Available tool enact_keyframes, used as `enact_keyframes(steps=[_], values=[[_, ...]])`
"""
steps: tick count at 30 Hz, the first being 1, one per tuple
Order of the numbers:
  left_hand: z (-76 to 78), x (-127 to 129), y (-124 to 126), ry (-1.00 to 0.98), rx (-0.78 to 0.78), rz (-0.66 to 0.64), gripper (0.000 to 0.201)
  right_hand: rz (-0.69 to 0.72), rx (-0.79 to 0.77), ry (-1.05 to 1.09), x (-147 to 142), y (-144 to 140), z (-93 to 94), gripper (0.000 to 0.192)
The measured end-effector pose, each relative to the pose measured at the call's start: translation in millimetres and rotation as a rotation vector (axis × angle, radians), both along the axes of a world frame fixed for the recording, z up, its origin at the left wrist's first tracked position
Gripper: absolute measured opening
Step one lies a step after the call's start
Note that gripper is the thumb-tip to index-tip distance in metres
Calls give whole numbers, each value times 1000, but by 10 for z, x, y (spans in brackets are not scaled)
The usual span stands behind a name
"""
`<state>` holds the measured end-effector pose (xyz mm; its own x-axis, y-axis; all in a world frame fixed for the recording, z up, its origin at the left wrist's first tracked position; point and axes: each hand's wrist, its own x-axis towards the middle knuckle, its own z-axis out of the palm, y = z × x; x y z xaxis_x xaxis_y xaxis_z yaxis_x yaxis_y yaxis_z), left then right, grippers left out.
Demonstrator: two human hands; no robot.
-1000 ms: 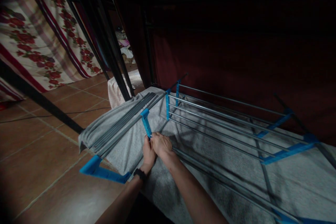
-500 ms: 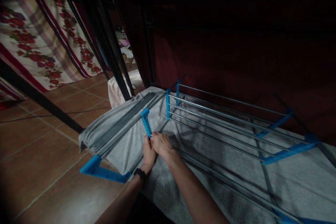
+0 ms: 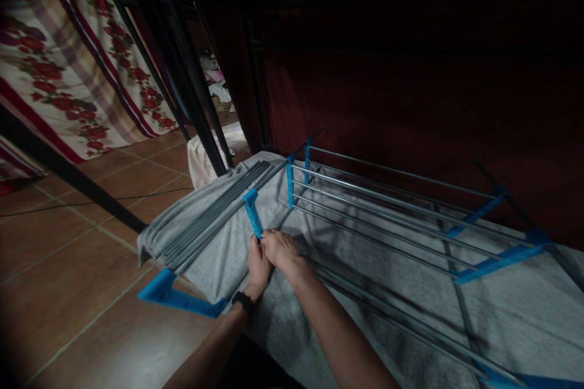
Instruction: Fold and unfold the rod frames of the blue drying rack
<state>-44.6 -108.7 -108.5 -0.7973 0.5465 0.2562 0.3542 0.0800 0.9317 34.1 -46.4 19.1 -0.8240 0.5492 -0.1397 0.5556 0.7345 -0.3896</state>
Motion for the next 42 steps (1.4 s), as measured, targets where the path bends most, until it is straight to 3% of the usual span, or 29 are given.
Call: enact_keyframes(steps=[13, 22, 42], values=[[-1, -12, 4, 18, 17, -8, 16, -28, 16, -34, -1, -29, 11, 33], [27, 0, 3, 46, 32, -6, 14, -158, 127, -46, 143, -136, -53, 34], [5, -14, 12, 100, -1, -11, 17, -121, 192, -33, 170, -157, -99, 37]])
